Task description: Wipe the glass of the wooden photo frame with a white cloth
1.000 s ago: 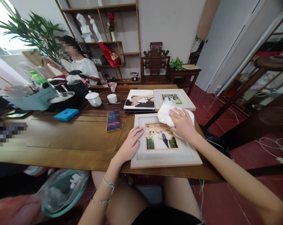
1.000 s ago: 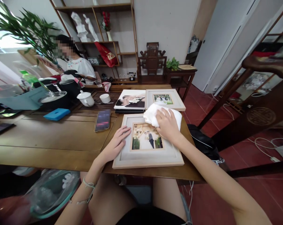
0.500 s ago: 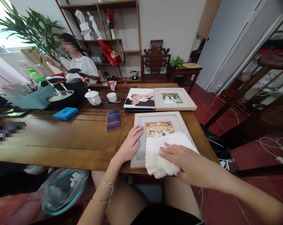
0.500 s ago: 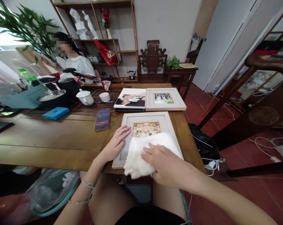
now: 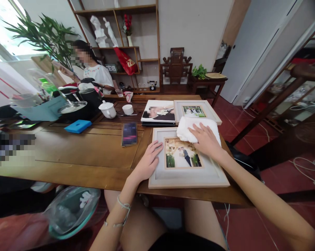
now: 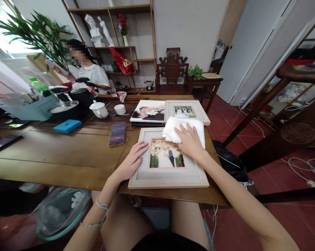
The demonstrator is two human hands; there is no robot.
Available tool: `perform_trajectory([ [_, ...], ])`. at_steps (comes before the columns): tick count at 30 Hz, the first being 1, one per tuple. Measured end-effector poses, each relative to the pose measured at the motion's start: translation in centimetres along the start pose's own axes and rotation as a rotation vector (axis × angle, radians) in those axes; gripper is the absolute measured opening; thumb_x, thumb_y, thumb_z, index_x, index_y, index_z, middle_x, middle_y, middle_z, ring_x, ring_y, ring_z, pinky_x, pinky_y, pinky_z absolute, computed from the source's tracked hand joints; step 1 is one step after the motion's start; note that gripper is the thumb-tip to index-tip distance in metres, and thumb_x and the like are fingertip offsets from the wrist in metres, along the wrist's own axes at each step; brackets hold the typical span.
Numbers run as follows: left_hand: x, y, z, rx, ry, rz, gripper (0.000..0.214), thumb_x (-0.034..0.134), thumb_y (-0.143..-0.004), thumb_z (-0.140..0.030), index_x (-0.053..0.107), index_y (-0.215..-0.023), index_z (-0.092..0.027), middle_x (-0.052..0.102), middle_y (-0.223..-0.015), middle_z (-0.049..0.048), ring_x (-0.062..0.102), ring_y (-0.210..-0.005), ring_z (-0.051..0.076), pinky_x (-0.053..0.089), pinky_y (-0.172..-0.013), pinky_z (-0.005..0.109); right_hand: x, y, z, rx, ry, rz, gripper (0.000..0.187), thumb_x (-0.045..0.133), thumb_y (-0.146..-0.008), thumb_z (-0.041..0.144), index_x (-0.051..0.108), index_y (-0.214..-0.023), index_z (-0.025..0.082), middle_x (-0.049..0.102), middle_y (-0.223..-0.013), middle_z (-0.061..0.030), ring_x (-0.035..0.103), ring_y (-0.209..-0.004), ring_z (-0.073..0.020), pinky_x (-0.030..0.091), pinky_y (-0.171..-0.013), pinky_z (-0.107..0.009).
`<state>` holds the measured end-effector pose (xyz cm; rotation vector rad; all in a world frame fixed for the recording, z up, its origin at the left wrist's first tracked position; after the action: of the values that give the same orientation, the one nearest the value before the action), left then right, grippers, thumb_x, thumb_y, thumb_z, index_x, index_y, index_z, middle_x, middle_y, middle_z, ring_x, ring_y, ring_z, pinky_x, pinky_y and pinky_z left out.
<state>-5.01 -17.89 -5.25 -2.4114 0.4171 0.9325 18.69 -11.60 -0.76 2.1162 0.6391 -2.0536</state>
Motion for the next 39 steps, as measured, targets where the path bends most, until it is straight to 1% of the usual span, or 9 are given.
perform_trajectory([
  [5, 0.0, -0.1, -0.1, -0.005, 0.008, -0.015, 0.049, 0.039, -0.092, -0.015, 0.048, -0.14, -0.02, 0.044, -0.148, 0.0113, 0.026, -0.144, 0.029, 0.021, -0.118, 0.057, -1.2, 3.6, 4.8, -0.129, -0.012, 0.187, 0.068, 0.053, -0.071, 0.009, 0.048, -0.138, 0.007, 0.042, -0.148, -0.0186, 0.033, -0.137, -0.0412, 0.029, -0.11, -0.058],
  [9, 0.0, -0.1, -0.1, -0.007, 0.011, -0.029, 0.049, 0.039, -0.093, -0.015, 0.048, -0.14, -0.021, 0.045, -0.147, 0.0106, 0.027, -0.143, 0.028, 0.021, -0.119, 0.057, -4.4, 8.8, 9.0, -0.317, -0.204, 0.36, 0.07, 0.054, -0.065, 0.008, 0.053, -0.135, 0.011, 0.05, -0.143, -0.0166, 0.038, -0.135, -0.0382, 0.035, -0.108, -0.054],
  [13, 0.0, -0.1, -0.1, -0.01, 0.019, -0.023, 0.048, 0.039, -0.093, -0.016, 0.048, -0.14, -0.022, 0.044, -0.148, 0.0104, 0.026, -0.144, 0.028, 0.021, -0.119, 0.056, -6.7, 10.8, 10.6, -0.483, -0.4, 0.392, 0.068, 0.052, -0.066, 0.009, 0.056, -0.132, 0.018, 0.054, -0.14, -0.01, 0.046, -0.131, -0.0317, 0.037, -0.108, -0.049],
  [17, 0.0, 0.0, -0.2, 0.001, 0.002, -0.013, 0.048, 0.038, -0.092, -0.014, 0.048, -0.139, -0.02, 0.044, -0.147, 0.0113, 0.026, -0.144, 0.027, 0.022, -0.119, 0.055, -4.3, 8.5, 8.5, -0.408, -0.374, 0.323, 0.069, 0.053, -0.067, 0.009, 0.054, -0.135, 0.017, 0.048, -0.145, -0.0102, 0.037, -0.138, -0.0313, 0.029, -0.112, -0.053],
  [22, 0.0, 0.0, -0.1, -0.002, -0.003, -0.02, 0.049, 0.038, -0.092, -0.014, 0.048, -0.14, -0.017, 0.043, -0.148, 0.0128, 0.026, -0.144, 0.028, 0.021, -0.119, 0.055, -0.4, 3.2, 3.3, -0.213, -0.17, 0.123, 0.074, 0.052, -0.072, 0.007, 0.041, -0.144, 0.016, 0.033, -0.154, -0.0122, 0.024, -0.144, -0.0308, 0.02, -0.115, -0.055],
  [26, 0.0, 0.0, 0.0, -0.003, 0.024, -0.032, 0.05, 0.039, -0.091, -0.013, 0.049, -0.139, -0.021, 0.044, -0.148, 0.0111, 0.027, -0.144, 0.029, 0.021, -0.119, 0.058, 0.0, -0.3, 0.4, -0.028, -0.031, -0.01, 0.074, 0.052, -0.075, 0.008, 0.036, -0.147, 0.014, 0.032, -0.155, -0.0149, 0.023, -0.142, -0.038, 0.02, -0.112, -0.061],
  [29, 0.0, 0.0, 0.0, -0.007, 0.029, -0.025, 0.049, 0.039, -0.092, -0.015, 0.049, -0.14, -0.021, 0.044, -0.148, 0.0108, 0.027, -0.144, 0.029, 0.021, -0.118, 0.058, -0.1, -0.8, 1.2, -0.05, -0.022, 0.044, 0.072, 0.05, -0.074, 0.006, 0.039, -0.145, 0.009, 0.034, -0.153, -0.0162, 0.023, -0.141, -0.0402, 0.022, -0.112, -0.06],
  [33, 0.0, 0.0, -0.1, -0.02, 0.028, -0.032, 0.046, 0.039, -0.094, -0.018, 0.049, -0.139, -0.02, 0.045, -0.147, 0.0117, 0.027, -0.143, 0.029, 0.021, -0.118, 0.058, -0.9, 2.7, 4.9, -0.224, -0.125, 0.196, 0.072, 0.051, -0.07, 0.006, 0.044, -0.142, 0.009, 0.04, -0.15, -0.016, 0.026, -0.141, -0.0393, 0.024, -0.112, -0.059],
  [39, -0.1, -0.1, -0.2, -0.02, 0.046, -0.037, 0.044, 0.037, -0.095, -0.02, 0.05, -0.137, -0.021, 0.047, -0.145, 0.0109, 0.028, -0.143, 0.027, 0.023, -0.119, 0.055, -5.1, 10.1, 10.3, -0.536, -0.326, 0.348, 0.076, 0.055, -0.062, 0.007, 0.049, -0.138, 0.01, 0.045, -0.147, -0.0163, 0.031, -0.14, -0.0343, 0.033, -0.111, -0.05],
])
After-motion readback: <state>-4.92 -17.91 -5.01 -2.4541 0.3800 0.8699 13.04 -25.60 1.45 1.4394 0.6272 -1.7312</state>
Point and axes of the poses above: each hand's wrist, its own y-axis away from the middle knuckle, its own x-axis out of the palm, z = x × y, the point moved 5 cm from there along -y, towards the middle knuckle
